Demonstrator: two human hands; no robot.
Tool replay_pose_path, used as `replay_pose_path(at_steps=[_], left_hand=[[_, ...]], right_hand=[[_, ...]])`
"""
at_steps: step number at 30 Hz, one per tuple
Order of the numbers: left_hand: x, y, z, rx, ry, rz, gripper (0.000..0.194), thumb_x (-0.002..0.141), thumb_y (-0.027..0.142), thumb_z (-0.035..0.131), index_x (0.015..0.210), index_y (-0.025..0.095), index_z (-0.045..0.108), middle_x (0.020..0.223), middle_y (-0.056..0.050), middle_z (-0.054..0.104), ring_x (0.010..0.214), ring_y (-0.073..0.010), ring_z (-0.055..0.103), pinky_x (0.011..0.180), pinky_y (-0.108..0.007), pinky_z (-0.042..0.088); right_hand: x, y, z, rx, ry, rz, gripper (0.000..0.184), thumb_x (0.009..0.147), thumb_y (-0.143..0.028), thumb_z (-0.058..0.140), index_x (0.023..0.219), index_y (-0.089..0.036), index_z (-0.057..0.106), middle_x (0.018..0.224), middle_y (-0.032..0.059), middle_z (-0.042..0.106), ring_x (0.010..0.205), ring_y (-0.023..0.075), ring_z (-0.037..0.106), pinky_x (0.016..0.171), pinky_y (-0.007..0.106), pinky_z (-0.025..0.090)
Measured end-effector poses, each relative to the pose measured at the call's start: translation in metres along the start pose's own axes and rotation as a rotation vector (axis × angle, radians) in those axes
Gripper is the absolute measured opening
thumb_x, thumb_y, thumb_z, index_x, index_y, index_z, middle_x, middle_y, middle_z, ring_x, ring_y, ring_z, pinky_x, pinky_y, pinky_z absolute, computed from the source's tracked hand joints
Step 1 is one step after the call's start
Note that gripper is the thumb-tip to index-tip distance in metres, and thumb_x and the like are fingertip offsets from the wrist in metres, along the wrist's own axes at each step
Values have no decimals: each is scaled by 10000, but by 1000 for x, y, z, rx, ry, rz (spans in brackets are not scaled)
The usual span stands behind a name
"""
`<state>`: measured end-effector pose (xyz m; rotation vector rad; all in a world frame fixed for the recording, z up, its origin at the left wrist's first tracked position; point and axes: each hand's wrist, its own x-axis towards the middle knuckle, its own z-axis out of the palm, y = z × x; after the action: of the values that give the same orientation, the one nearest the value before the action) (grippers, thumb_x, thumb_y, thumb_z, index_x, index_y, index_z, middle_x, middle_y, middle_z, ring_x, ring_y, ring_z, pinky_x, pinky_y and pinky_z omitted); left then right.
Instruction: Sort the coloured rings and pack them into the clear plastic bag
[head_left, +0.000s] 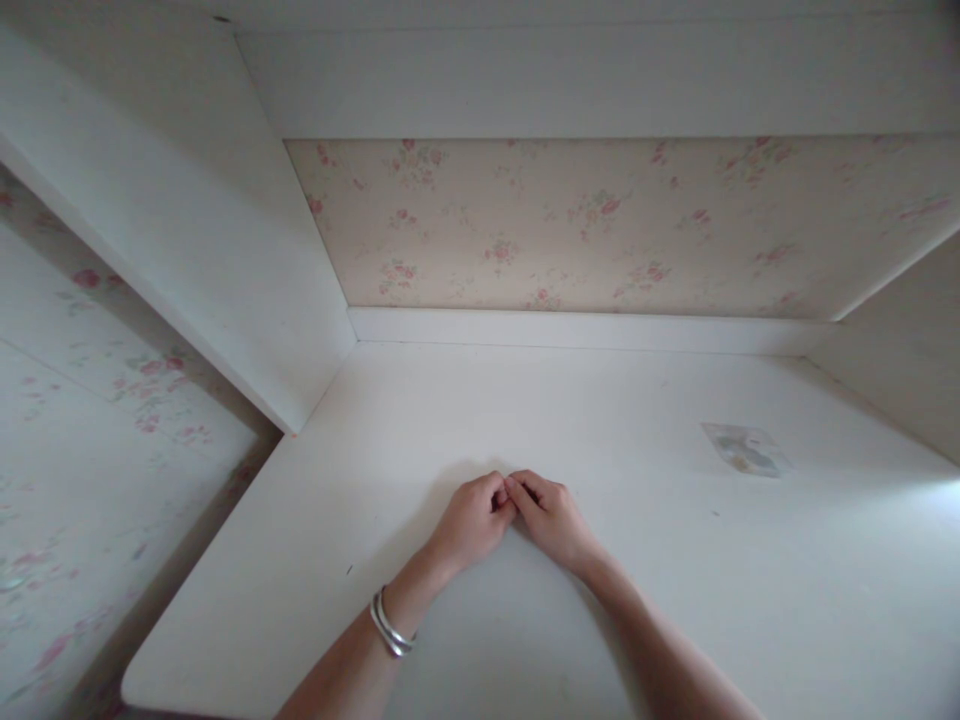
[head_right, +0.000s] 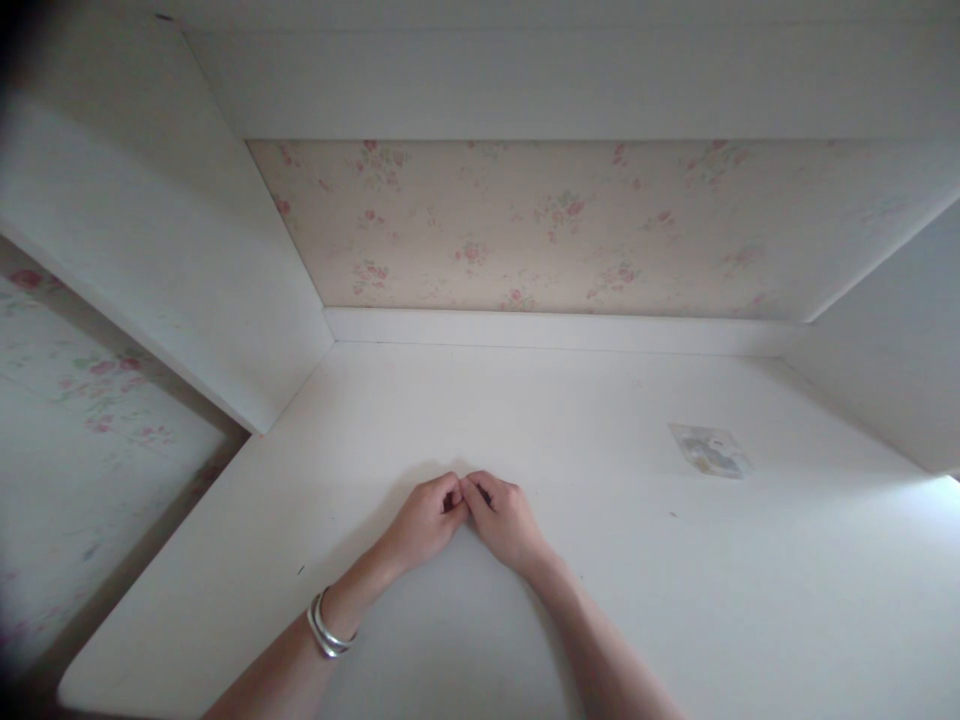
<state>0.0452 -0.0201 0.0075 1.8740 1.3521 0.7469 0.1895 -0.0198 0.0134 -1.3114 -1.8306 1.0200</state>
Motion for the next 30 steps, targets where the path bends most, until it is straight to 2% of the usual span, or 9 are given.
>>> replay_pose_path(at_steps=[30], left_hand=[[0,1,0,12,6,5,164,814,214,462,654,179,463,583,36,487,548,-101,440,528,-215,296]], right_hand=[[0,-1,0,-9,-1,4,368,916,-426,348,768,-202,600,739,5,633,694,133,559,649,231,402]])
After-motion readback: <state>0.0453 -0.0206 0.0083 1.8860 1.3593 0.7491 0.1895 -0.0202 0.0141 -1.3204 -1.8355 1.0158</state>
